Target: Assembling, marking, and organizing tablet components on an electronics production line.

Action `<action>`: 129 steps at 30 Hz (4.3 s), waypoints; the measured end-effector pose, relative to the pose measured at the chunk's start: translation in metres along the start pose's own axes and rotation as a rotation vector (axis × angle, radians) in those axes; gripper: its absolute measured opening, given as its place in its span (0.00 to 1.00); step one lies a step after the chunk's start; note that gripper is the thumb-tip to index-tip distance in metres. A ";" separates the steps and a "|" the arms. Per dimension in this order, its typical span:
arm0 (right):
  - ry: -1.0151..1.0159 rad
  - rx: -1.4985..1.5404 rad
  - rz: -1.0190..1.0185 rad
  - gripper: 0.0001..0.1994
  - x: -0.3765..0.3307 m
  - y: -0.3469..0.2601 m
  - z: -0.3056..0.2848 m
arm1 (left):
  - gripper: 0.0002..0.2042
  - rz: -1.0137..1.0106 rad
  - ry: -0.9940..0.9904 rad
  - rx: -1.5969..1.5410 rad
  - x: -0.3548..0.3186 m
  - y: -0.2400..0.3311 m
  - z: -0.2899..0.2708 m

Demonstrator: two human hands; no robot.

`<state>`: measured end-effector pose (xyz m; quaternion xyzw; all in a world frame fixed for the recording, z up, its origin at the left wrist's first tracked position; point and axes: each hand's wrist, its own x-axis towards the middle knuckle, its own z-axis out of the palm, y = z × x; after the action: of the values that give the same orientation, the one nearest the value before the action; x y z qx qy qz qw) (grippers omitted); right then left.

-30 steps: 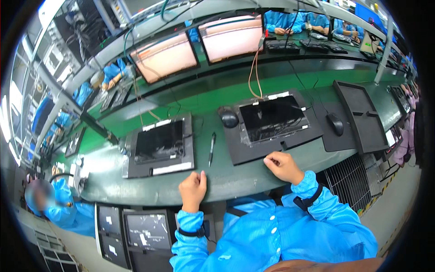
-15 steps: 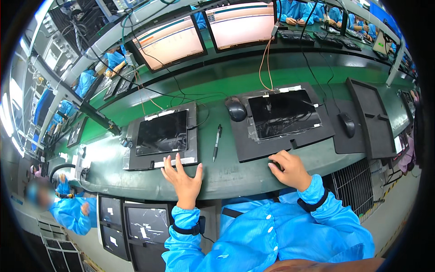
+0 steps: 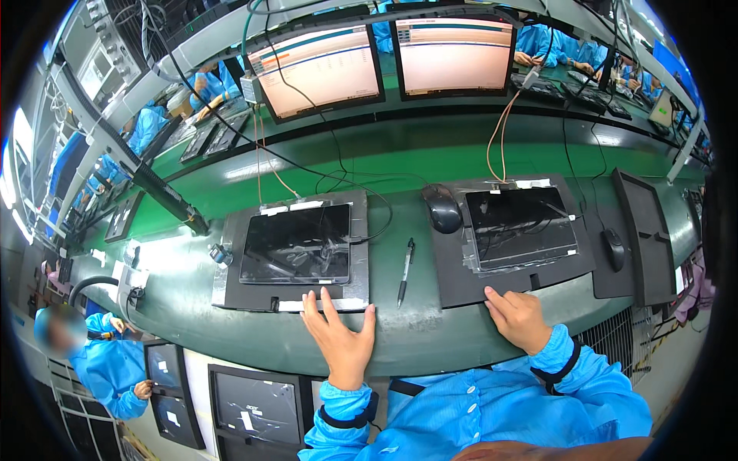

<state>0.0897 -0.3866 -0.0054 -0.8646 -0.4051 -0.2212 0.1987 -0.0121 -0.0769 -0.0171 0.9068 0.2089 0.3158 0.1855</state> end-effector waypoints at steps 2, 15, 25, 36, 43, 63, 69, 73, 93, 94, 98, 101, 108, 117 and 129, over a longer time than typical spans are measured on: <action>-0.020 0.021 -0.035 0.17 0.001 -0.002 0.000 | 0.43 -0.003 0.006 0.020 -0.003 -0.004 -0.005; -0.042 0.256 -0.060 0.10 -0.004 -0.002 -0.002 | 0.11 0.091 -0.361 -1.198 -0.037 0.068 -0.062; -0.025 0.436 -0.044 0.09 -0.002 -0.004 -0.011 | 0.30 0.368 -1.407 -2.407 -0.056 0.166 -0.074; -0.020 0.490 -0.085 0.09 -0.004 0.001 -0.018 | 0.16 0.351 -1.295 -2.426 -0.031 0.179 -0.056; -0.089 0.492 -0.097 0.08 -0.009 0.003 -0.014 | 0.15 0.565 -0.257 -0.356 0.041 0.072 -0.044; -0.239 0.369 -0.458 0.12 0.137 -0.063 -0.018 | 0.41 0.216 0.002 0.066 0.052 -0.072 -0.005; -0.340 0.363 -0.438 0.13 0.172 -0.093 0.044 | 0.38 0.240 0.059 0.061 0.053 -0.074 -0.001; -0.461 0.823 -0.275 0.10 0.130 -0.134 0.069 | 0.35 0.212 0.142 -0.022 0.055 -0.080 0.000; -0.094 0.153 -0.230 0.18 0.210 -0.049 0.123 | 0.44 0.423 -0.200 0.309 0.108 -0.074 -0.039; -0.244 0.160 -0.168 0.17 0.212 -0.049 0.129 | 0.44 0.417 -0.200 0.314 0.113 -0.079 -0.041; -0.277 0.236 -0.185 0.13 0.221 -0.050 0.134 | 0.44 0.353 -0.374 0.231 0.120 -0.092 -0.034; -0.246 0.283 -0.274 0.12 0.231 -0.044 0.137 | 0.42 0.397 -0.348 0.180 0.124 -0.093 -0.031; -0.366 0.282 -0.231 0.18 0.266 -0.063 0.088 | 0.34 0.485 -0.165 0.160 0.135 -0.104 -0.027; -0.114 -0.067 -0.697 0.16 0.196 -0.064 0.025 | 0.09 -0.049 0.210 -0.573 0.058 -0.064 -0.134; -0.362 1.439 0.011 0.12 0.107 -0.078 -0.004 | 0.18 -0.970 0.080 -1.674 -0.103 -0.018 -0.118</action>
<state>0.0889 -0.2774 0.0686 -0.5455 -0.4721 0.2459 0.6474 -0.1669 -0.0887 0.0095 0.2849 0.2740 0.2820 0.8742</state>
